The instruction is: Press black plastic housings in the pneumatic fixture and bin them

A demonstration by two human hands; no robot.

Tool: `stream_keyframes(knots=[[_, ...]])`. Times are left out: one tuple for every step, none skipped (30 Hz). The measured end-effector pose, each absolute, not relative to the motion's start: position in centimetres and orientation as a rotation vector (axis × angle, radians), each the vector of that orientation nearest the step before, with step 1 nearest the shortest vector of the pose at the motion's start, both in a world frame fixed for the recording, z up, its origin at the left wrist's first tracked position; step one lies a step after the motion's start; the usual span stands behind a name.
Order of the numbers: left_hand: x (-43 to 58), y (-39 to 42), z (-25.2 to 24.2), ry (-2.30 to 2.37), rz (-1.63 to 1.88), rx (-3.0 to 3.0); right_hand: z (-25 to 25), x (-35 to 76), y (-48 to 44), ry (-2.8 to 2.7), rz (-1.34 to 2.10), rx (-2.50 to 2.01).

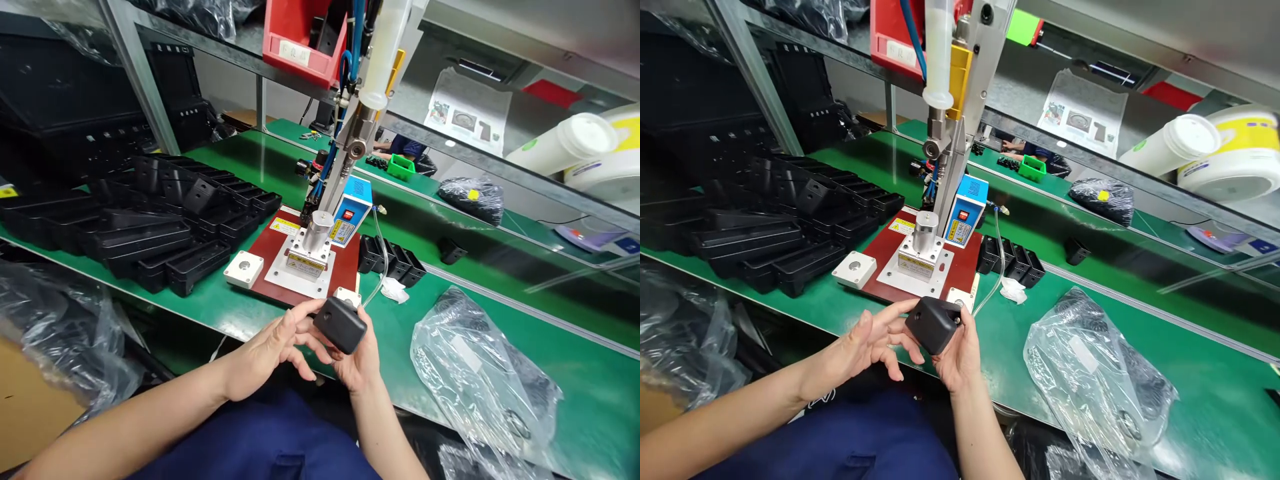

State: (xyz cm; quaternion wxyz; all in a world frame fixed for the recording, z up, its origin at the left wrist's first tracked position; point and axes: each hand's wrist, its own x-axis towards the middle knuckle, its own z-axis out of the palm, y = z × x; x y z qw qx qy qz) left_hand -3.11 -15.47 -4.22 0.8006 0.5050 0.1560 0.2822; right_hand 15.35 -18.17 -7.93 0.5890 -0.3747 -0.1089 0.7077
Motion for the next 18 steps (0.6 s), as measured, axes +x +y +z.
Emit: stream_keyframes(knots=[[-3.0, -15.4, -4.1, 0.33, 0.602, 1.082, -8.0, 15.3, -18.2, -0.205, 1.667, -0.85], [-3.0, -15.4, -4.1, 0.326, 0.598, 1.075, -8.1, 15.3, -18.2, -0.151, 1.676, -0.83], [-3.0, -15.3, -4.1, 0.322, 0.595, 1.063, -8.1, 15.3, -18.2, -0.108, 1.673, -0.819], [-3.0, -15.2, -4.2, 0.321, 0.596, 1.051, -8.1, 15.2, -18.2, -0.09, 1.663, -0.823], [-3.0, -15.1, -4.2, 0.325, 0.6, 1.038, -8.1, 15.2, -18.2, -0.076, 1.659, -0.832], [-3.0, -15.1, -4.3, 0.331, 0.608, 1.026, -8.1, 15.2, -18.2, -0.062, 1.662, -0.841], [-3.1, -15.0, -4.3, 0.34, 0.62, 1.018, -8.1, 15.2, -18.2, -0.05, 1.672, -0.847], [-3.2, -15.0, -4.3, 0.347, 0.63, 1.016, -8.1, 15.1, -18.1, -0.04, 1.685, -0.849], [-3.2, -14.9, -4.2, 0.351, 0.638, 1.021, -8.2, 15.1, -18.1, -0.031, 1.695, -0.847], [-3.2, -14.9, -4.1, 0.355, 0.64, 1.041, -8.2, 15.0, -18.0, -0.023, 1.7, -0.846], [-3.2, -14.9, -4.0, 0.369, 0.635, 1.077, -8.3, 15.0, -18.0, -0.016, 1.702, -0.842], [-3.2, -14.9, -3.8, 0.398, 0.628, 1.13, -8.4, 14.9, -18.0, -0.009, 1.707, -0.837], [-3.1, -14.9, -3.6, 0.439, 0.62, 1.198, -8.6, 14.9, -18.0, -0.001, 1.719, -0.831], [-3.0, -14.9, -3.4, 0.488, 0.615, 1.275, -8.7, 14.9, -18.1, 0.006, 1.733, -0.82], [-2.8, -14.8, -3.2, 0.537, 0.614, 1.352, -8.9, 14.9, -18.1, 0.012, 1.746, -0.802], [-2.6, -14.8, -3.0, 0.577, 0.619, 1.424, -9.2, 14.8, -18.2, 0.017, 1.755, -0.777], [-2.3, -14.8, -2.8, 0.608, 0.631, 1.489, -9.4, 14.8, -18.3, 0.023, 1.761, -0.748], [-2.0, -14.8, -2.7, 0.631, 0.646, 1.554, -9.7, 14.8, -18.4, 0.029, 1.762, -0.719]])
